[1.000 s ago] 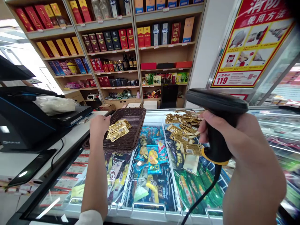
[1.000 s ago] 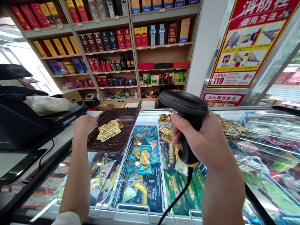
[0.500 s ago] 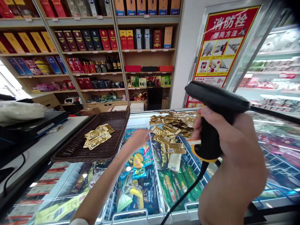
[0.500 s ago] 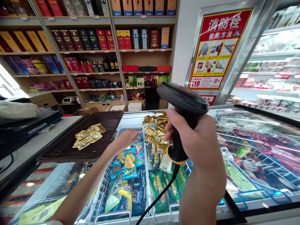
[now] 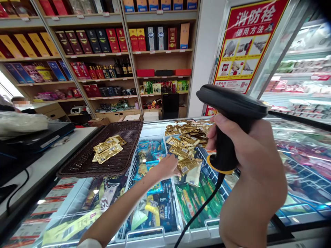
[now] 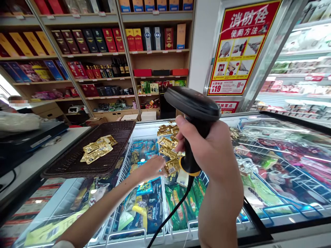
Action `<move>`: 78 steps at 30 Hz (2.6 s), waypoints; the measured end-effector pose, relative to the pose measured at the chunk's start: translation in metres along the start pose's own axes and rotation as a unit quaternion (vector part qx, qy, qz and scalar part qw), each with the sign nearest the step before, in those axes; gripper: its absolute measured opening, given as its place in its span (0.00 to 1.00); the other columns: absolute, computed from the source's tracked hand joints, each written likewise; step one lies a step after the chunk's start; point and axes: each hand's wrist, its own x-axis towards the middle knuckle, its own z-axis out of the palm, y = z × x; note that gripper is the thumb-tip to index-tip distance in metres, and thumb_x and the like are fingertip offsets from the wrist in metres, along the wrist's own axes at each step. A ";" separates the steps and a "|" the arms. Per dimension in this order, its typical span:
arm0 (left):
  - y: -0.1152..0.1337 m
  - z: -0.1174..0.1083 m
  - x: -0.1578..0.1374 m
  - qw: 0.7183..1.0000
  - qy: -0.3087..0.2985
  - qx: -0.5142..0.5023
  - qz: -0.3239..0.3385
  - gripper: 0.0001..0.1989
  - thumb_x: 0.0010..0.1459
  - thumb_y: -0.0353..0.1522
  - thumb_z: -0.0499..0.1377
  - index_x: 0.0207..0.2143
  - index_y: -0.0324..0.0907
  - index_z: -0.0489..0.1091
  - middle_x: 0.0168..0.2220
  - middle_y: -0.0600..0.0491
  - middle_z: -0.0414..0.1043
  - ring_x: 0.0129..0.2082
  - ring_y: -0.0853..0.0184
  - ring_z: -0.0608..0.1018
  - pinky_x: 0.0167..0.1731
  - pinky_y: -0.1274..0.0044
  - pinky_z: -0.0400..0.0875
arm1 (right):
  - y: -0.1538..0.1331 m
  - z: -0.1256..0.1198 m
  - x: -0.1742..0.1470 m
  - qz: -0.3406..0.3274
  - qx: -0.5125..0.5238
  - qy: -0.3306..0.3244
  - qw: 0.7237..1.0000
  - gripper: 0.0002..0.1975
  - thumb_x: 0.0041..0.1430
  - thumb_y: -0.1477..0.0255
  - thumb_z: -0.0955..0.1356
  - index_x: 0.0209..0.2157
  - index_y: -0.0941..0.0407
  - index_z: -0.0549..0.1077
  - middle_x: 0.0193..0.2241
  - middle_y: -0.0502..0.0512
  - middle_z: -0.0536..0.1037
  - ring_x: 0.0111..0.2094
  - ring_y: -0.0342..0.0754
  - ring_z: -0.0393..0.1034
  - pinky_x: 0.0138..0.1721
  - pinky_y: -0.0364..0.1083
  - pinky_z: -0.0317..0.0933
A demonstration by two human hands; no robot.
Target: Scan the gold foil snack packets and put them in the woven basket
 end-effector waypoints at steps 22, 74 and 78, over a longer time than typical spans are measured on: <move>-0.021 0.003 0.007 0.957 0.025 -0.255 -0.136 0.24 0.51 0.31 0.70 0.51 0.40 0.71 0.42 0.46 0.82 0.37 0.58 0.83 0.32 0.74 0.72 | 0.009 -0.006 0.001 -0.018 -0.019 -0.053 0.998 0.19 0.56 0.54 0.79 0.31 0.55 0.79 0.24 0.51 0.79 0.19 0.45 0.74 0.21 0.42 0.71; -0.135 -0.132 -0.149 0.692 0.653 -0.231 -0.206 0.16 0.48 0.44 0.67 0.33 0.42 0.80 0.29 0.50 0.80 0.28 0.62 0.81 0.28 0.75 0.77 | 0.040 0.057 -0.012 0.090 -0.105 -0.339 0.931 0.22 0.65 0.50 0.72 0.28 0.54 0.74 0.20 0.49 0.77 0.23 0.46 0.76 0.25 0.44 0.64; -0.130 -0.134 -0.149 0.691 0.649 -0.239 -0.209 0.16 0.48 0.44 0.67 0.33 0.41 0.79 0.28 0.50 0.79 0.28 0.62 0.81 0.26 0.76 0.76 | 0.038 0.058 -0.013 0.088 -0.108 -0.336 0.931 0.22 0.65 0.50 0.72 0.28 0.54 0.74 0.21 0.49 0.76 0.23 0.46 0.76 0.26 0.44 0.65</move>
